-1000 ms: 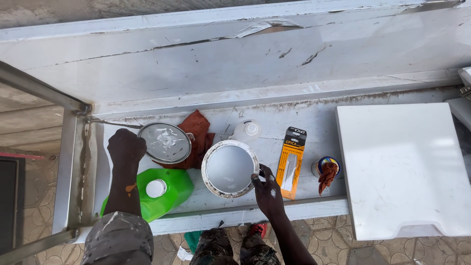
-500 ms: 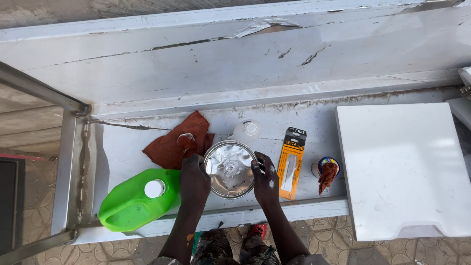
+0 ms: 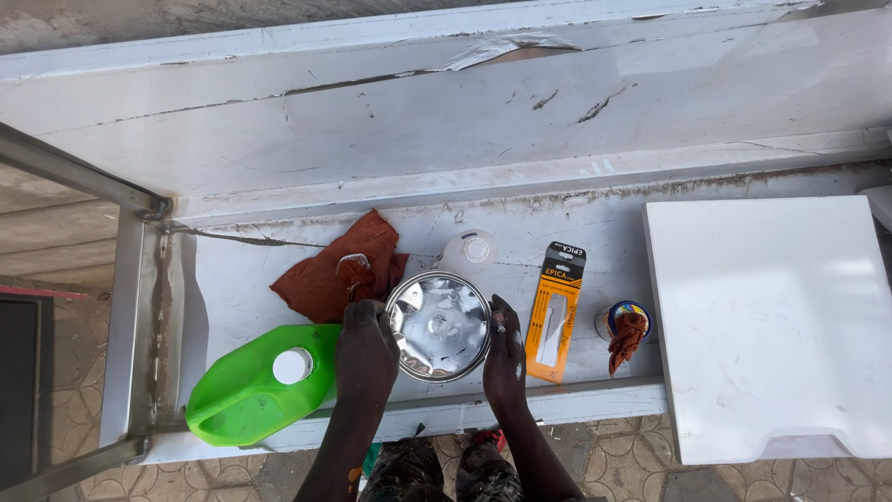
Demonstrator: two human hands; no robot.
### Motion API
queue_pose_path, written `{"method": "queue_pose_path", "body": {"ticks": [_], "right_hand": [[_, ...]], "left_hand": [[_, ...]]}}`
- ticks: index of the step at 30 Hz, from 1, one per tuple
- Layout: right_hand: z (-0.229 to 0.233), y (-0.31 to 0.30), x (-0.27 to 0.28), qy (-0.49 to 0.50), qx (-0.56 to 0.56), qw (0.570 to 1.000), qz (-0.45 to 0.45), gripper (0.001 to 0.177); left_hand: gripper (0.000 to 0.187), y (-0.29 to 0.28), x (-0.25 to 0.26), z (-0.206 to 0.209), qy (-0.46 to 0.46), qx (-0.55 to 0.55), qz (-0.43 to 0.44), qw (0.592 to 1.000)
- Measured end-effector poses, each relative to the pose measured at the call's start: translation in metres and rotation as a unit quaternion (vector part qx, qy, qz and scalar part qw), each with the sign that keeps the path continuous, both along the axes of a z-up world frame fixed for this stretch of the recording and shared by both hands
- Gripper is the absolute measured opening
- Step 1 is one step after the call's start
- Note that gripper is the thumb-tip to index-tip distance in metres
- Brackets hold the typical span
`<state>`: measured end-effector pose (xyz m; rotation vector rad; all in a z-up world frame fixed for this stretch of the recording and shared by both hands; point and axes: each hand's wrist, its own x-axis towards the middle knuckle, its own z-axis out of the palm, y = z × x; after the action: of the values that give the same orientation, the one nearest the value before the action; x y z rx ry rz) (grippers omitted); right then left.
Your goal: Applying a white finish or paint to furniture panels using a cloth
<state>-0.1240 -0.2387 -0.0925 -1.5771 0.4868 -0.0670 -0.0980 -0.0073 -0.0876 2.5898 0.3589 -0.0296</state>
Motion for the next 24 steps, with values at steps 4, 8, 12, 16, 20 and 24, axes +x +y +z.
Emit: {"method": "queue_pose_path", "body": {"ticks": [4,8,12,16,20,24], "right_hand": [[-0.021,0.003,-0.011,0.117,0.078,0.99,-0.035,0.077],[-0.025,0.001,-0.029,0.252,0.18,0.949,-0.055,0.09],[-0.027,-0.001,-0.031,0.259,0.143,0.955,-0.001,0.093],[0.012,-0.004,-0.013,0.219,0.004,0.973,0.069,0.09],[0.031,-0.013,-0.001,0.222,-0.041,0.962,0.153,0.081],[-0.022,-0.017,-0.007,0.167,0.123,0.968,0.141,0.071]], "left_hand": [[0.018,0.001,0.028,0.046,0.008,-0.111,0.022,0.994],[0.015,0.05,0.051,0.084,-0.082,-0.02,0.028,0.996],[0.05,0.132,0.122,0.036,0.0,0.169,0.102,0.98],[0.062,0.135,0.154,-0.038,0.006,0.161,0.116,0.98],[0.067,0.045,0.064,0.015,-0.103,-0.041,-0.009,0.994],[0.054,-0.019,-0.089,0.01,-0.115,-0.19,0.02,0.975]]}}
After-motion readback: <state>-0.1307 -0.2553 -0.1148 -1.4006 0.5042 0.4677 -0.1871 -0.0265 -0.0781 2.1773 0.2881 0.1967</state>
